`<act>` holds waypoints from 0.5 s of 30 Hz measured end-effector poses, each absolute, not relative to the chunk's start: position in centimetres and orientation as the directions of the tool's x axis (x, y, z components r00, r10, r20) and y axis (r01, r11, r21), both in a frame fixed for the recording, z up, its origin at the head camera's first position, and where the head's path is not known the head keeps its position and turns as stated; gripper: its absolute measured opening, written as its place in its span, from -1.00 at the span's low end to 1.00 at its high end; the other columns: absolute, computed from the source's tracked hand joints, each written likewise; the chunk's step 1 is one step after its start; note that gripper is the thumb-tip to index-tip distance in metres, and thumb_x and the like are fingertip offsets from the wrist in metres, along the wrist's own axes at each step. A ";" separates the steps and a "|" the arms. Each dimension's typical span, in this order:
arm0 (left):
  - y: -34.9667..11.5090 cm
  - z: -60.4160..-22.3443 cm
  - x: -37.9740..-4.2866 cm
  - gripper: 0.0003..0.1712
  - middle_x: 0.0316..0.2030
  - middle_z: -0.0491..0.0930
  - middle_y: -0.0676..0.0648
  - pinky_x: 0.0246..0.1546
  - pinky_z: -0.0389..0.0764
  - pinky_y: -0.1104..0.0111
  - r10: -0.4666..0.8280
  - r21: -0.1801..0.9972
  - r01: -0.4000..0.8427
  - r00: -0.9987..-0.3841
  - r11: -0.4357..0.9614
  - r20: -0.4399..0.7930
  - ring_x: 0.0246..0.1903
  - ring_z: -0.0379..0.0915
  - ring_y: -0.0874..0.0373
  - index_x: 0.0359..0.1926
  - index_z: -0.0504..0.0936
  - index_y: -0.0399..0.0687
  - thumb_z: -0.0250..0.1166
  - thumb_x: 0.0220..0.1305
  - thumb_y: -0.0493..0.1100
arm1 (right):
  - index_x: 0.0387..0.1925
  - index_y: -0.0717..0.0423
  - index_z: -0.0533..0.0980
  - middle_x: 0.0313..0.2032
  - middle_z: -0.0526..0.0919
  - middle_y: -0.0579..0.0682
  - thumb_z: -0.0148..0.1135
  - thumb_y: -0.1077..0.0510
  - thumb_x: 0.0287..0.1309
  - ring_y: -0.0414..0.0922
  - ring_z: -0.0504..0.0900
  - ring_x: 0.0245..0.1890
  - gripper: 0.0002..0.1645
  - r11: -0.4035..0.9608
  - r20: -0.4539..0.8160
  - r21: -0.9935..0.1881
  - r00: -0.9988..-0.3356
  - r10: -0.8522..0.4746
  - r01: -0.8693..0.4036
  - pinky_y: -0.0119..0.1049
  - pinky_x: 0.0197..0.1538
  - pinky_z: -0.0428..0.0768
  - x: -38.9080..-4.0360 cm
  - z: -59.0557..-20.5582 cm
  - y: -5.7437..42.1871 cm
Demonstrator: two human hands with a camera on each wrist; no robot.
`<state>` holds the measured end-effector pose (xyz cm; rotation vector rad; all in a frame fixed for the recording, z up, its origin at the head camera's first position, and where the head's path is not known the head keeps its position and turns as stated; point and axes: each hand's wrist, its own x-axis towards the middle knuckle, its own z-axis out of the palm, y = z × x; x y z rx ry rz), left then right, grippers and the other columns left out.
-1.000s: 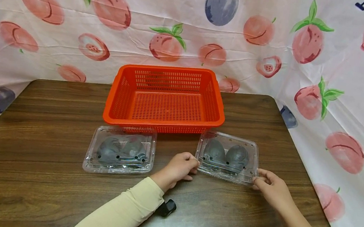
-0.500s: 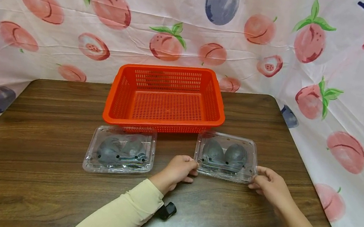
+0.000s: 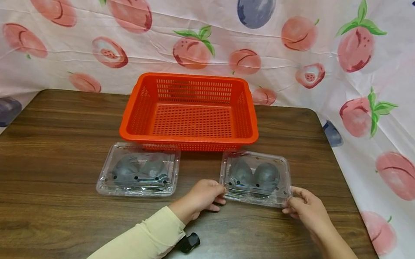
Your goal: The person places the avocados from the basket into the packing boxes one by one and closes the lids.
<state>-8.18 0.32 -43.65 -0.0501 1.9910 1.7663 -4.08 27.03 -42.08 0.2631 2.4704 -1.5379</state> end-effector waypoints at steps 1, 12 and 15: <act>0.3 -43.6 -8.1 -0.83 -0.20 0.57 -0.17 -0.37 0.65 0.30 0.279 0.930 -0.328 -0.889 0.168 -0.364 -0.35 0.56 0.13 -0.34 0.54 -0.32 0.07 0.27 -0.28 | 0.34 0.44 0.14 -0.25 0.66 0.03 -0.05 0.24 0.27 -0.18 0.65 -0.31 -0.35 0.432 -0.278 -0.862 -0.960 0.036 0.266 -0.33 -0.16 0.58 -4.1 -42.1 26.9; -0.2 -43.5 -7.7 -0.83 -0.33 0.56 -0.16 -0.32 0.67 0.22 0.263 0.936 -0.323 -0.899 0.139 -0.349 -0.34 0.60 0.08 -0.36 0.53 -0.29 0.04 0.28 -0.29 | 0.35 0.44 0.11 -0.26 0.67 0.06 -0.06 0.25 0.27 -0.18 0.64 -0.33 -0.34 0.432 -0.269 -0.866 -0.963 0.020 0.251 -0.28 -0.13 0.60 -4.5 -41.8 26.3; -0.4 -43.4 -7.6 -0.83 -0.31 0.55 -0.18 -0.30 0.67 0.21 0.260 0.932 -0.337 -0.895 0.133 -0.361 -0.31 0.63 0.02 -0.39 0.49 -0.24 0.02 0.31 -0.29 | 0.35 0.46 0.11 -0.26 0.68 0.05 -0.07 0.26 0.28 -0.18 0.65 -0.33 -0.34 0.428 -0.265 -0.870 -0.964 0.011 0.244 -0.27 -0.14 0.61 -4.7 -41.9 26.2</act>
